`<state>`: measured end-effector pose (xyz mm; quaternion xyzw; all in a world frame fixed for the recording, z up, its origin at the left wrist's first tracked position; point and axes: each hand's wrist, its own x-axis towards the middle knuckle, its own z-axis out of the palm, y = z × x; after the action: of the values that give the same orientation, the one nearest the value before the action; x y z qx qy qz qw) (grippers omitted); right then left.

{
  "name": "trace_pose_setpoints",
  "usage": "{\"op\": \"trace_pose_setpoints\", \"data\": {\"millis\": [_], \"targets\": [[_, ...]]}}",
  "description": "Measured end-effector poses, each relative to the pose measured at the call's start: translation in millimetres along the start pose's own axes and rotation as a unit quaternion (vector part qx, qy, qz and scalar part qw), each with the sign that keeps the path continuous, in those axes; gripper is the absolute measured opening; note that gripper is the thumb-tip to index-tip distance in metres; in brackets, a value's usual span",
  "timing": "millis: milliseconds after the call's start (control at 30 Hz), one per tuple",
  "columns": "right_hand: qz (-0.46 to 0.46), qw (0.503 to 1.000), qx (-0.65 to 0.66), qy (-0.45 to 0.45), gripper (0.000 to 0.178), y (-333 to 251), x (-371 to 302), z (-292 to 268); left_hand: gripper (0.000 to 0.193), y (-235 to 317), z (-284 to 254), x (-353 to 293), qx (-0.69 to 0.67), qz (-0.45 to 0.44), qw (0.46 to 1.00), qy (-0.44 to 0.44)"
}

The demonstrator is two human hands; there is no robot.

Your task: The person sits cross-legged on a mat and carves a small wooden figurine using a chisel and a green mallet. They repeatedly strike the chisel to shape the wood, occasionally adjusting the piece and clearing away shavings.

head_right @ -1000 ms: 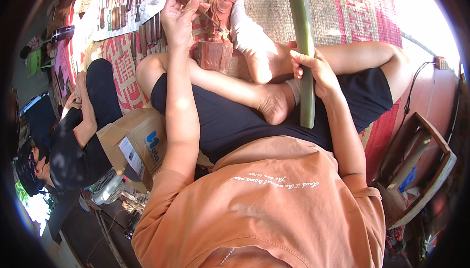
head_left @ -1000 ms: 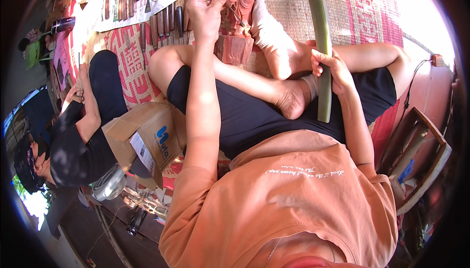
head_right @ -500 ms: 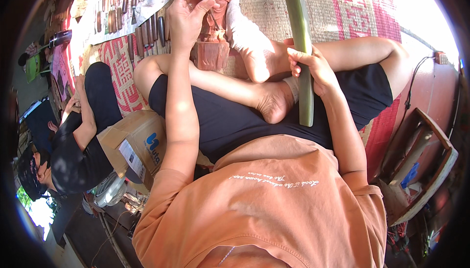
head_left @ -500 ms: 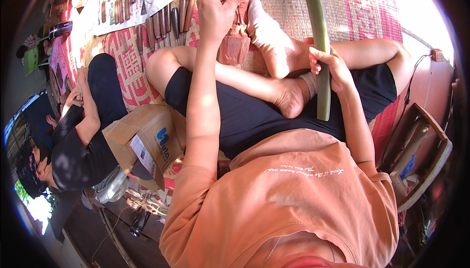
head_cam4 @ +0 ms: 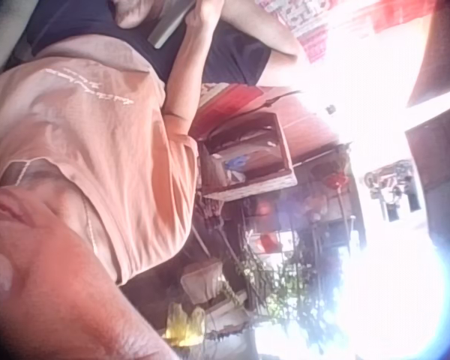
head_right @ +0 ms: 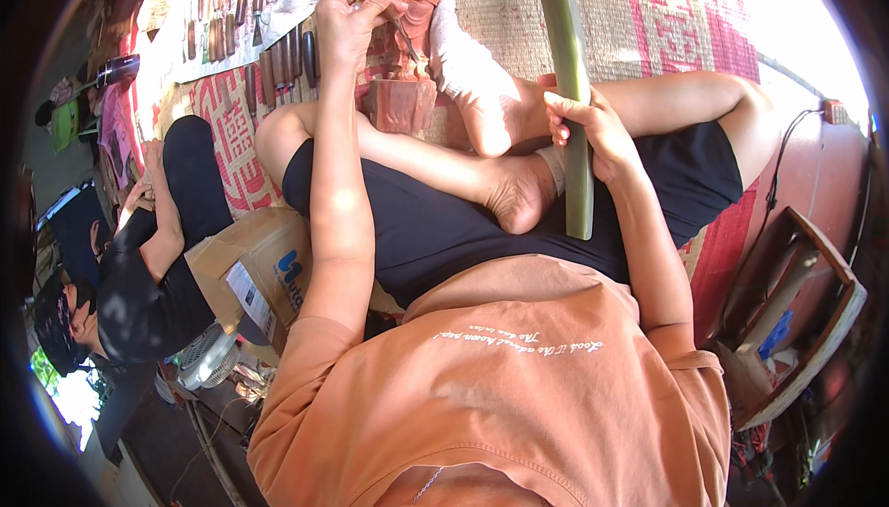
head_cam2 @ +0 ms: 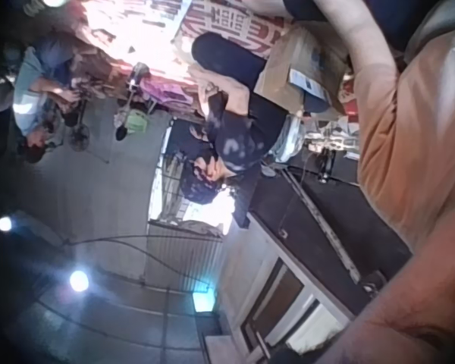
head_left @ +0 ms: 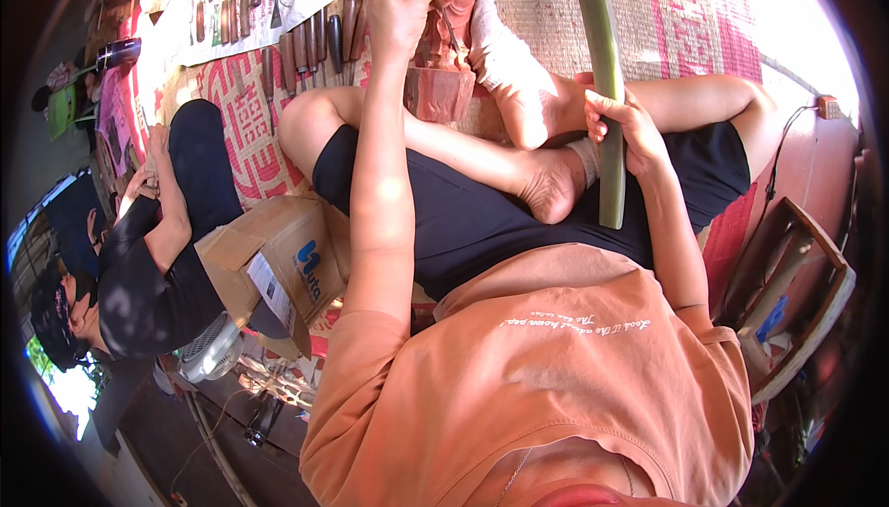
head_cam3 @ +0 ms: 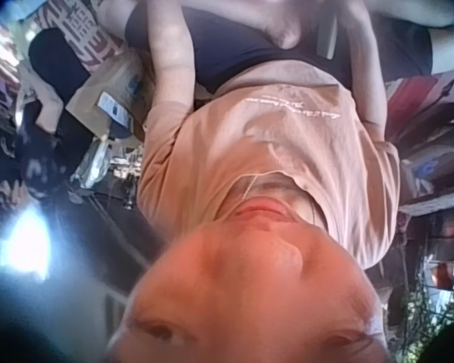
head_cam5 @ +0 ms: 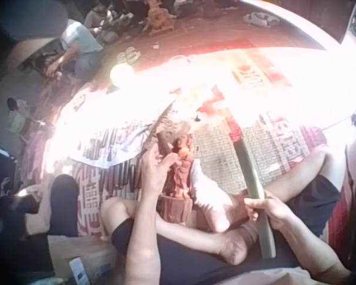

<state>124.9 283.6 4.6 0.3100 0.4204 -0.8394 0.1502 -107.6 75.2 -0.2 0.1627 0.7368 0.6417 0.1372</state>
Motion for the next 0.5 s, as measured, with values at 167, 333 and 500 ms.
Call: {"op": "trace_pose_setpoints", "data": {"millis": [167,333,500], "targets": [[0.0,1.0,0.011,0.002,0.033,1,1,-1,0.023,-12,-6,2,-0.106,-0.024,0.994,-0.007],[-0.004,1.0,0.008,0.004,0.033,2,1,-3,0.024,-9,-22,-11,-0.287,-0.022,0.957,0.03],[0.0,1.0,0.011,0.002,0.032,1,1,-1,0.026,-4,-20,-18,-0.198,0.029,0.978,0.066]]}}
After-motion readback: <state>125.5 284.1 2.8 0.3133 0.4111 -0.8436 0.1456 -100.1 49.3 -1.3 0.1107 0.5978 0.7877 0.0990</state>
